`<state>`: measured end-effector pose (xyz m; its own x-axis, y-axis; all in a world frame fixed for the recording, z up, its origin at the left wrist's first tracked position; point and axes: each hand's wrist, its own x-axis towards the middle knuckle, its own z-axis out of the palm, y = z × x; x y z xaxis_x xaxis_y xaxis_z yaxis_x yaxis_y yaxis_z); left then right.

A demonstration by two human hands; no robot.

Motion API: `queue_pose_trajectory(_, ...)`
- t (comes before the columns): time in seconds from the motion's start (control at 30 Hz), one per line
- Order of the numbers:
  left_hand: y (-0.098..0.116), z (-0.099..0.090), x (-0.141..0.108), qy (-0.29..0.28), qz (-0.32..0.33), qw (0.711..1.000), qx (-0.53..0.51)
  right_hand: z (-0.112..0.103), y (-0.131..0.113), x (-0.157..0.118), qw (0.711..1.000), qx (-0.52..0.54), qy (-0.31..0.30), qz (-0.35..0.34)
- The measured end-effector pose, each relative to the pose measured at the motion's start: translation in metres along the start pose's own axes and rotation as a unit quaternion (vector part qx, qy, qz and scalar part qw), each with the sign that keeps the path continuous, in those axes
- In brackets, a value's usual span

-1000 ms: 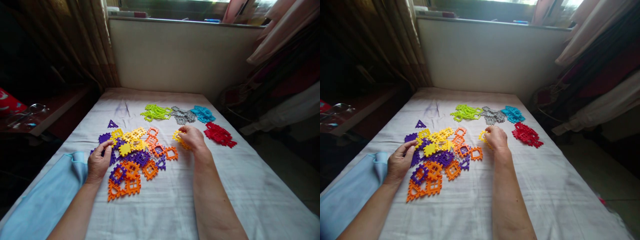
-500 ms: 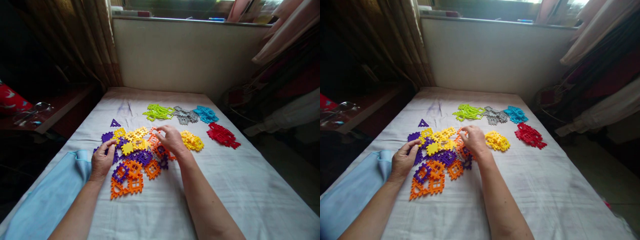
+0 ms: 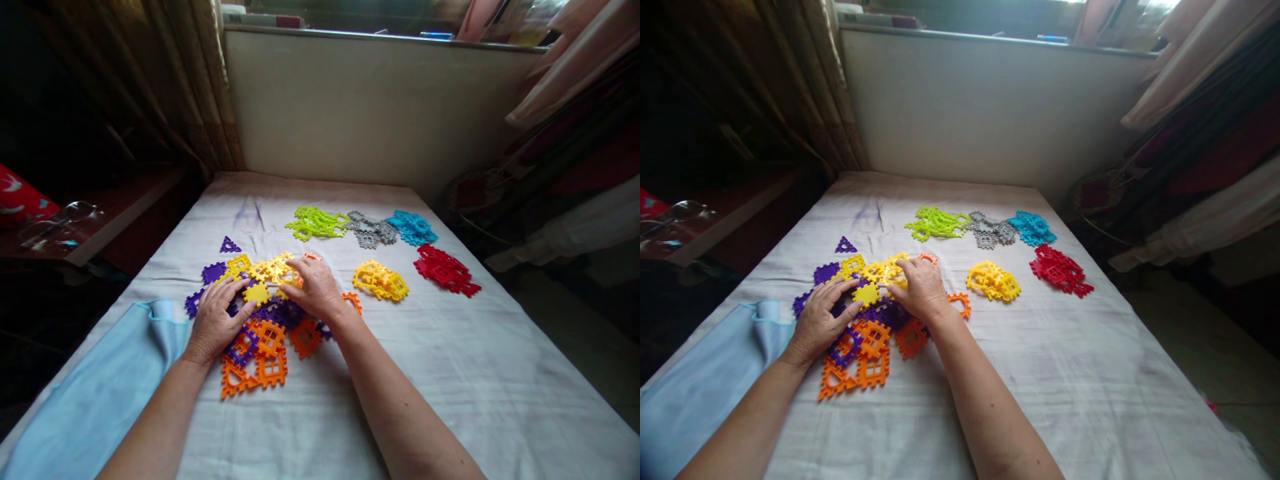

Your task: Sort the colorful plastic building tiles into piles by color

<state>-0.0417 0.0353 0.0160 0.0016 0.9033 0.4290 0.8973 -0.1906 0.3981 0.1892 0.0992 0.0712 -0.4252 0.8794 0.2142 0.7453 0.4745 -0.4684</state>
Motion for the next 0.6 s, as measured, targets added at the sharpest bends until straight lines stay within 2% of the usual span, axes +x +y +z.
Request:
queue_pose_trajectory(0.1,0.001,0.000,-0.001,-0.019,0.003,1.000,0.018,-0.031,0.031,-0.002,0.995,0.005,0.060,0.076)
queue_pose_trajectory(0.17,0.002,-0.001,-0.002,-0.030,0.006,0.999,0.027,-0.054,0.058,-0.009,0.981,-0.035,0.088,0.170)
queue_pose_trajectory(0.23,0.003,-0.001,-0.002,-0.035,0.009,0.999,0.034,-0.074,0.083,-0.019,0.956,-0.083,0.076,0.272)
queue_pose_trajectory(0.3,0.002,-0.001,-0.002,-0.033,0.011,0.999,0.039,-0.086,0.104,-0.030,0.933,-0.110,0.050,0.339)
queue_pose_trajectory(0.43,0.002,0.000,-0.002,-0.031,0.009,0.998,0.046,-0.089,0.127,-0.040,0.913,-0.114,0.010,0.392)
queue_pose_trajectory(0.53,0.002,-0.001,-0.001,-0.045,0.011,0.998,0.051,-0.084,0.131,-0.041,0.905,-0.115,-0.009,0.410)
queue_pose_trajectory(0.6,0.003,-0.002,-0.001,-0.057,0.012,0.997,0.056,-0.082,0.128,-0.039,0.907,-0.124,0.003,0.403)
